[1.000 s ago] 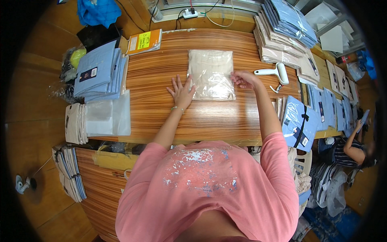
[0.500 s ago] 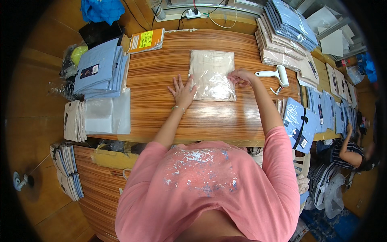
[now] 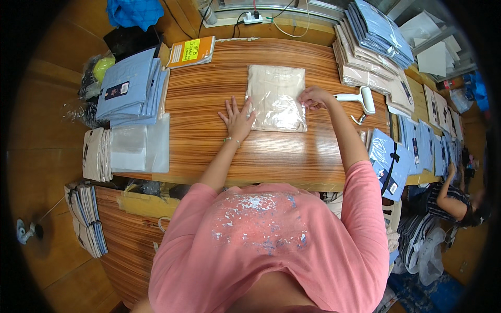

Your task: The person packs a folded tan shirt into a plastic bag, seals it by hand, and then picks up another tan garment from a pile and places it on the table to begin folding it over a cardboard insert.

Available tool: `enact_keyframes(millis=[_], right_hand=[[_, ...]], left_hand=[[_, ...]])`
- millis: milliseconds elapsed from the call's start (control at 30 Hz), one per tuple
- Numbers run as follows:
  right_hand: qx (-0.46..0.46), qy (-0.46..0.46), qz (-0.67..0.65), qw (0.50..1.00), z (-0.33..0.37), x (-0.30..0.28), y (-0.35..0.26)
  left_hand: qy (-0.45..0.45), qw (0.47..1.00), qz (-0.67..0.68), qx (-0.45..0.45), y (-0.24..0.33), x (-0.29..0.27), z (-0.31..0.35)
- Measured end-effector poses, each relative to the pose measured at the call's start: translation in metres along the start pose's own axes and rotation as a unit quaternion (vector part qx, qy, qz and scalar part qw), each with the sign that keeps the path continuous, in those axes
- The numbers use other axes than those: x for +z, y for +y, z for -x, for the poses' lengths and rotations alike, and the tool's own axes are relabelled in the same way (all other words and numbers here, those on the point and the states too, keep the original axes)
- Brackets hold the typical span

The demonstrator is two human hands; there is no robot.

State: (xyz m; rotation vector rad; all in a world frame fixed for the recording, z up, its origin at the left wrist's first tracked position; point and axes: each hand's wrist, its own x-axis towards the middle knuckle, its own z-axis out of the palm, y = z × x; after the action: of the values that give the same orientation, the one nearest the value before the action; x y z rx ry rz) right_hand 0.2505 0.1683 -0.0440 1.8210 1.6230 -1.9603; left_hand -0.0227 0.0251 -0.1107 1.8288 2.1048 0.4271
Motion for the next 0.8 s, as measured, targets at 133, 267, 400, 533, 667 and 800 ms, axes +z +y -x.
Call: enact_keyframes(millis=[133, 267, 400, 533, 667, 800], right_hand=[[0.006, -0.016, -0.013, 1.0, -0.004, -0.002, 0.002], [0.021, -0.065, -0.056, 0.996, -0.007, -0.006, 0.007], [0.041, -0.102, -0.031, 0.993, -0.013, -0.009, 0.007], [0.039, -0.108, -0.016, 0.993, -0.016, -0.01, 0.006], [0.028, -0.122, -0.009, 0.992, -0.018, -0.011, 0.006], [0.033, -0.135, 0.013, 0.99, -0.024, -0.016, 0.008]], left_hand=[[0.004, 1.0, -0.001, 0.001, -0.002, 0.002, 0.0], [0.002, 1.0, -0.011, 0.003, -0.002, 0.002, -0.001], [0.003, 1.0, -0.01, 0.002, -0.001, 0.001, -0.001], [-0.013, 0.999, -0.029, -0.01, 0.001, -0.001, 0.0], [-0.014, 0.999, -0.031, -0.012, 0.002, -0.003, 0.0], [-0.013, 0.999, -0.025, -0.013, 0.004, -0.004, 0.0]])
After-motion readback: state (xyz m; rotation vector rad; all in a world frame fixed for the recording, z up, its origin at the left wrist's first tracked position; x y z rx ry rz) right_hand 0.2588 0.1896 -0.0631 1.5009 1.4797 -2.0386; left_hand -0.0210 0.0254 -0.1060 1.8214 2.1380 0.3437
